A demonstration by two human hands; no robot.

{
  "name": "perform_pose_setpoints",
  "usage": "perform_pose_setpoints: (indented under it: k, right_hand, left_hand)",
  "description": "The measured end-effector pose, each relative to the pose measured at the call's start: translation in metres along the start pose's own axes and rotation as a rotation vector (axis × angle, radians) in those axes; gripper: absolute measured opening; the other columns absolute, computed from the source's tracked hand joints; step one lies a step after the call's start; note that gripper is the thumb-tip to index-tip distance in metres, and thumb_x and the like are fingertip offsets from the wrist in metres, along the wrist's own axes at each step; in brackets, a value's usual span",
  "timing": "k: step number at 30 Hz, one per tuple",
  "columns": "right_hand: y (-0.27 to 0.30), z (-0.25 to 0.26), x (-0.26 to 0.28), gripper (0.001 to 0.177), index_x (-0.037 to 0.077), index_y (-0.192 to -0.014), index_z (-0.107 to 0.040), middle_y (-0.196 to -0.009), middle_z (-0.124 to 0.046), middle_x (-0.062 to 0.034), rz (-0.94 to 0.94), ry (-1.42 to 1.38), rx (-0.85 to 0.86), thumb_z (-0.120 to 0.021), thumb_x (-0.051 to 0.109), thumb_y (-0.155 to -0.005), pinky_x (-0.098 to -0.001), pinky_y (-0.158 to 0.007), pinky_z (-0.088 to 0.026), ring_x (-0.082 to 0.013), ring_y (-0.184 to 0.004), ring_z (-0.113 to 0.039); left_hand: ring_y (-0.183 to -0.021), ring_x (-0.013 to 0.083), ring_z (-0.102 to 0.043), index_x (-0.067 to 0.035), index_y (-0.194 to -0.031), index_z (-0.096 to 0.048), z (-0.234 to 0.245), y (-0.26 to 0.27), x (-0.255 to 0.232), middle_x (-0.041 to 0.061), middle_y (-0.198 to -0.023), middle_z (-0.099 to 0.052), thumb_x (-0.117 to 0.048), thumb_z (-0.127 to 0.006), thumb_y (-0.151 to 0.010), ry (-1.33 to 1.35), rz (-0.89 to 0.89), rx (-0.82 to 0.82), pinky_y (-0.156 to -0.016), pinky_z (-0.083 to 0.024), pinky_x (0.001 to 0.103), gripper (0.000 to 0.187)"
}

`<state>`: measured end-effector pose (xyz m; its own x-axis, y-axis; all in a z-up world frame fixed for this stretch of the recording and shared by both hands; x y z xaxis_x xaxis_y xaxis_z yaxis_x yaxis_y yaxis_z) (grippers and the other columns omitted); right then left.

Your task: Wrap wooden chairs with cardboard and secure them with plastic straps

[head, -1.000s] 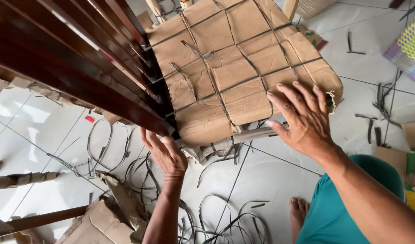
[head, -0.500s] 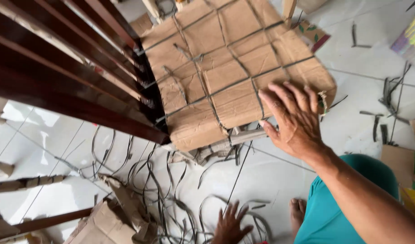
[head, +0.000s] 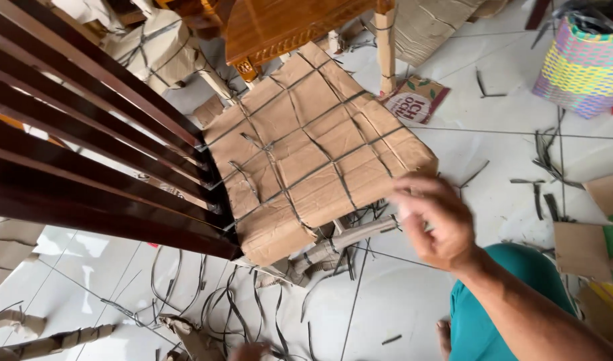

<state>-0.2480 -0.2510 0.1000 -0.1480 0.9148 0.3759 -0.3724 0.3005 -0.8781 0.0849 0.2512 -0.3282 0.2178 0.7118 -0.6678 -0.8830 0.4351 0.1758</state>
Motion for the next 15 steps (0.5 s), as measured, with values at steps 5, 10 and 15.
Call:
perform_pose_setpoints:
  k: [5, 10, 15]
  right_hand:
    - [0.011, 0.022, -0.066, 0.063, -0.004, -0.144, -0.042, -0.143, -0.054, -0.0236, -0.524, 0.027, -0.155, -0.054, 0.04, -0.1, -0.0469, -0.117, -0.041, -0.0366, -0.136, -0.052]
    - [0.034, -0.011, -0.105, 0.081, 0.015, -0.155, -0.031, -0.156, -0.047, -0.0186, -0.975, -0.057, 0.27, -0.054, 0.057, -0.09, -0.0555, -0.103, -0.049, -0.0369, -0.13, -0.057]
    - [0.04, -0.023, -0.121, 0.096, 0.02, -0.158, -0.028, -0.162, -0.038, -0.0112, -1.172, 0.036, 0.36, -0.058, 0.066, -0.08, -0.0545, -0.108, -0.039, -0.0342, -0.142, -0.041]
  left_hand:
    - [-0.148, 0.0337, -0.041, -0.012, -0.155, -0.037, 0.081, -0.006, -0.374, 0.013, -0.163, -0.038, -0.045, -0.075, -0.07, 0.291, 0.119, -0.039, -0.119, -0.035, 0.046, 0.098]
    - [-0.153, 0.0359, -0.03, -0.001, -0.155, -0.025, 0.076, 0.017, -0.448, 0.024, -0.163, -0.032, -0.053, -0.064, -0.083, 0.258, -0.149, -0.175, -0.126, -0.023, 0.045, 0.097]
    - [-0.147, 0.0265, -0.044, -0.015, -0.164, -0.021, 0.05, 0.039, -0.408, 0.012, -0.165, -0.036, -0.048, -0.058, -0.085, 0.484, 0.235, -0.177, -0.11, -0.043, 0.045, 0.093]
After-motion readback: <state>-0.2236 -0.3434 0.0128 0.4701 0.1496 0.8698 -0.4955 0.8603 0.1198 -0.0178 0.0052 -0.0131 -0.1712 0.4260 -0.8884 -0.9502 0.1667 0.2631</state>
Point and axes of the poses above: each hand's wrist, its own y-axis away from the middle knuckle, its own z-axis out of the back of the hand, x = y × z, the point moved 6 cm from there along -y, towards the middle knuckle
